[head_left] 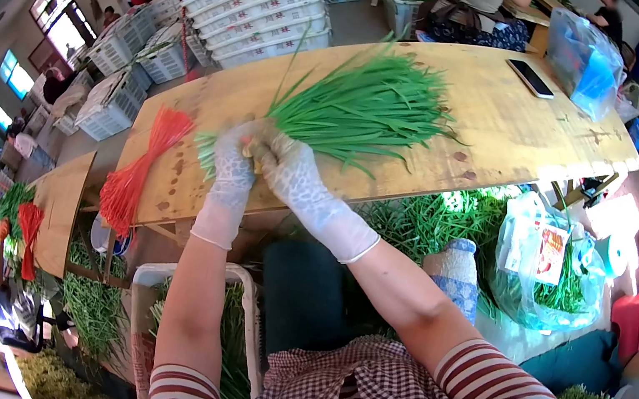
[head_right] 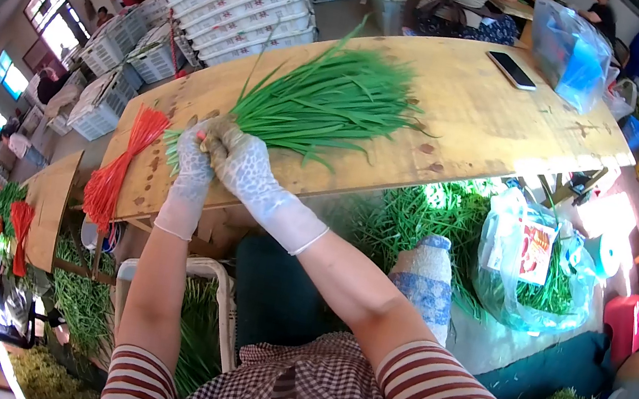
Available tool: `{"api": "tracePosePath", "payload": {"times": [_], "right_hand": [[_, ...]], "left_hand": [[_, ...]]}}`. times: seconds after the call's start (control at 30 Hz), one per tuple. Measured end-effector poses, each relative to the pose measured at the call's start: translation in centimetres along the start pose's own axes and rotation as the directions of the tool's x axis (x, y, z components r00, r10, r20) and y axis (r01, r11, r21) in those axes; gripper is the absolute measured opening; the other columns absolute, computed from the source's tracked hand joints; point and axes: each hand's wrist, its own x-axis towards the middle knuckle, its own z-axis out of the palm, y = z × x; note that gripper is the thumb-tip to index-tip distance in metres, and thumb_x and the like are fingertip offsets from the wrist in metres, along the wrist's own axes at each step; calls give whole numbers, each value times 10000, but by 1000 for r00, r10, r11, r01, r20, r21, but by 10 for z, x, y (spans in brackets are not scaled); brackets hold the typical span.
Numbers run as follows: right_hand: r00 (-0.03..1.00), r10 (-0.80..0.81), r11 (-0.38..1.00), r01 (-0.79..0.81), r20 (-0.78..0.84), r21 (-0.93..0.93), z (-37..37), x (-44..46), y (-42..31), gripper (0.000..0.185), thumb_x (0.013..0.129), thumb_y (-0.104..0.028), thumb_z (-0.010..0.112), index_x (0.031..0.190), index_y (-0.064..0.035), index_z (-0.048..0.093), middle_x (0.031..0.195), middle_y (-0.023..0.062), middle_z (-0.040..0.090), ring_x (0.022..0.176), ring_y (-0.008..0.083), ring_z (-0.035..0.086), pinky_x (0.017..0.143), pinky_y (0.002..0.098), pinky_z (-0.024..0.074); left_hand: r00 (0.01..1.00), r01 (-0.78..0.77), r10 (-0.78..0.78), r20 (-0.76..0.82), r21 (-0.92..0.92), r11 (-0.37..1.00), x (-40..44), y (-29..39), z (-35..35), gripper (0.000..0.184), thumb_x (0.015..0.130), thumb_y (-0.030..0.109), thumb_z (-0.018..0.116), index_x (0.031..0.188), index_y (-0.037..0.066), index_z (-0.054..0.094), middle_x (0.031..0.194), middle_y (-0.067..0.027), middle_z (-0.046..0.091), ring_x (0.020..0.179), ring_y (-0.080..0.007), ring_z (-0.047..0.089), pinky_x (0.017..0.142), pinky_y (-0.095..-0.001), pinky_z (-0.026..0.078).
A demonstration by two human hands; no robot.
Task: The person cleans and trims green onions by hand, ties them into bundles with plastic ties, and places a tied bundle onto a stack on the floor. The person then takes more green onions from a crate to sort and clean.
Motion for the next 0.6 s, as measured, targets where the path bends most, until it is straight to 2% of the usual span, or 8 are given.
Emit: {"api": "tracePosePath", "payload": {"times": [0.07,0.2,0.23,0.3,0.4,0.43,0.53,0.6], "right_hand": [[993,-107,977,97,-44,-188,3,-7,6,123,893,-82,600,966,2,652,756,112,660,617,196,618,581,305,506],[990,-136,967,122,-45,-225,1,-15,8,209,894,-154,618,1017,12,644,795,135,671,655,249,637,614,360,510],[998,1,1000,-3,-59,-18,-1,-12,5,231,892,-167,623,1032,17,638,810,142,673,669,258,642,622,367,511],[963,270,889,-247,-6,385,-6,-3,2,279,889,-193,633,1062,25,625,842,157,677,697,277,651,639,382,511],[963,265,919,-238,-44,316,-9,11,16,265,892,-148,628,1081,37,611,852,160,675,697,257,648,636,349,510],[942,325,807,-322,82,494,-11,6,9,247,893,-116,615,1090,34,611,852,179,674,711,270,653,651,337,510],[989,-14,997,3,-150,-76,5,-17,-1,226,891,-108,604,1073,27,612,869,211,667,763,318,663,671,351,511],[993,111,990,-113,-33,-85,-11,-23,-18,212,896,-132,594,1059,2,609,918,214,662,845,350,653,711,384,511]], "left_hand": [[969,229,-245,24,-454,861,-8,7,0,590,999,361,219,1159,-96,555,1100,-208,622,1027,-295,583,962,-362,442],[993,121,-117,32,-162,979,-10,10,-1,429,948,279,395,1099,-53,621,1089,-190,651,1010,-297,607,1006,-389,410],[1000,4,-4,-1,132,991,-13,15,0,366,922,254,452,1082,-18,638,1066,-175,661,1010,-295,612,1012,-405,401],[974,-190,223,36,660,727,-19,25,2,257,870,205,565,1048,53,670,1019,-145,680,1009,-292,622,1023,-436,383],[968,-213,249,36,642,737,-22,35,-2,209,776,130,671,985,119,687,967,-110,687,1010,-283,632,1037,-472,353],[980,-172,201,4,538,825,-20,26,-5,191,780,155,674,963,102,685,957,-118,686,1008,-294,633,1040,-471,352],[986,-156,167,6,389,908,-20,24,-4,236,779,228,690,952,67,677,974,-153,673,1013,-328,626,1049,-473,343],[992,-104,67,103,418,903,-14,37,-9,372,749,291,726,1023,49,653,1055,-188,647,1059,-350,602,1056,-482,333]]}}
